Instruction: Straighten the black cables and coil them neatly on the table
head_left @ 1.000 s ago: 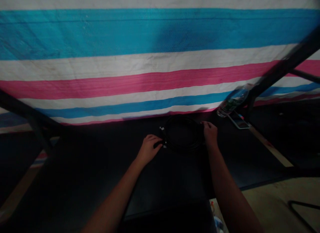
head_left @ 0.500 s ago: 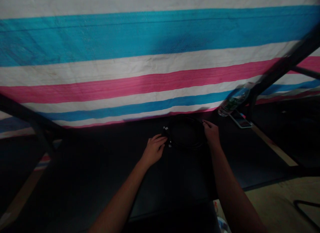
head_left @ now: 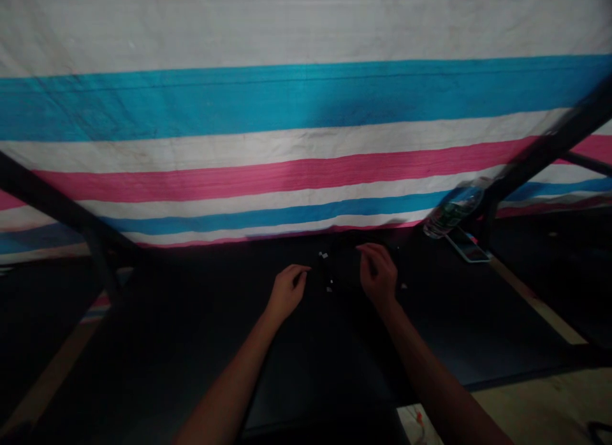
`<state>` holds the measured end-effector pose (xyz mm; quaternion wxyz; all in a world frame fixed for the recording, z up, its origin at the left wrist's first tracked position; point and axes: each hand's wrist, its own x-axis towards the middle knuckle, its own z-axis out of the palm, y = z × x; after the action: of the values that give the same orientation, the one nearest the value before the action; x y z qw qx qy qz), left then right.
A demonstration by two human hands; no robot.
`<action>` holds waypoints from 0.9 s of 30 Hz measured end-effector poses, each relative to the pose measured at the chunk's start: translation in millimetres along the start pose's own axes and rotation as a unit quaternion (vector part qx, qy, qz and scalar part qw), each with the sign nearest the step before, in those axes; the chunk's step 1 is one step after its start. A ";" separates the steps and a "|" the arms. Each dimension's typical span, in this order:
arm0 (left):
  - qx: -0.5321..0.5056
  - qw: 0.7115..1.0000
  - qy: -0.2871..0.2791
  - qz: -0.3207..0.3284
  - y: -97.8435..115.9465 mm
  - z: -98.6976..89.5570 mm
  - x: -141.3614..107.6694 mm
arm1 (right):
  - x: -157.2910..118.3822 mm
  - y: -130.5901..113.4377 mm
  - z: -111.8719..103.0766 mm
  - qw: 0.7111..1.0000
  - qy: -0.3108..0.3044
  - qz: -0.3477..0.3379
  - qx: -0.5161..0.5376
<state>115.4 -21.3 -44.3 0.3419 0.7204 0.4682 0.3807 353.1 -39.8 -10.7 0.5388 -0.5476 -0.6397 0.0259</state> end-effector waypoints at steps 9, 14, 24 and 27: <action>-0.138 0.985 0.040 -0.094 -11.8 -19.8 9.6 | -50.2 -68.8 91.6 0.907 -0.337 -0.018 0.252; -0.153 0.984 0.019 -0.091 -4.3 -18.5 4.2 | -48.5 -48.7 96.9 0.920 -0.299 0.022 0.253; -0.138 0.988 -0.042 -0.053 2.8 -7.8 1.1 | -55.0 -38.4 106.2 0.906 -0.335 0.048 0.256; -0.134 0.989 -0.043 -0.054 2.9 -7.9 0.6 | -53.1 -37.6 105.5 0.899 -0.352 0.052 0.256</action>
<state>110.0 -20.6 -38.0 0.4748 0.6573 0.4364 0.3898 242.5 -34.8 -66.5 0.3981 -0.3786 -0.7293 0.4079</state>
